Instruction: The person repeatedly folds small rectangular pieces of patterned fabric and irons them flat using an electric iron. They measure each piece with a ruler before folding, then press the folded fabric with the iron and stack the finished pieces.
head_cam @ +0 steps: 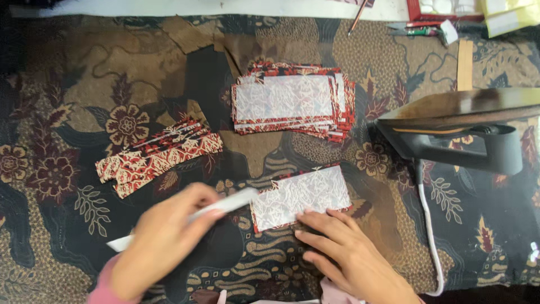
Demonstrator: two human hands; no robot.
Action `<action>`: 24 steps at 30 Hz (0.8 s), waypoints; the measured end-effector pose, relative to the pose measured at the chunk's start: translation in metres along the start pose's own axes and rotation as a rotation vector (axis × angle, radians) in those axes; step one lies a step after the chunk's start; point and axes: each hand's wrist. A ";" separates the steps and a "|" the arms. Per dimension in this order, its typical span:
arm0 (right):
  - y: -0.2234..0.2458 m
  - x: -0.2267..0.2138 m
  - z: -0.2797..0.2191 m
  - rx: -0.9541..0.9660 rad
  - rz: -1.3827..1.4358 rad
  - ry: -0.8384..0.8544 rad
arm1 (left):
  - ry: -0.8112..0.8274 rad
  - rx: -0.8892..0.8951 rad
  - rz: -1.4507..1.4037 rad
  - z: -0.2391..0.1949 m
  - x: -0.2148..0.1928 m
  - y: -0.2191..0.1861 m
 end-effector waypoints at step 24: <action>-0.037 -0.012 0.034 0.658 -0.342 -0.321 | -0.068 0.140 0.035 0.000 0.056 -0.018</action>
Point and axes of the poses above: each hand's wrist, its own z-axis towards the middle knuckle, its own x-axis out of the palm, y = z × x, and after that the axes turned 11 degrees about -y, right-handed
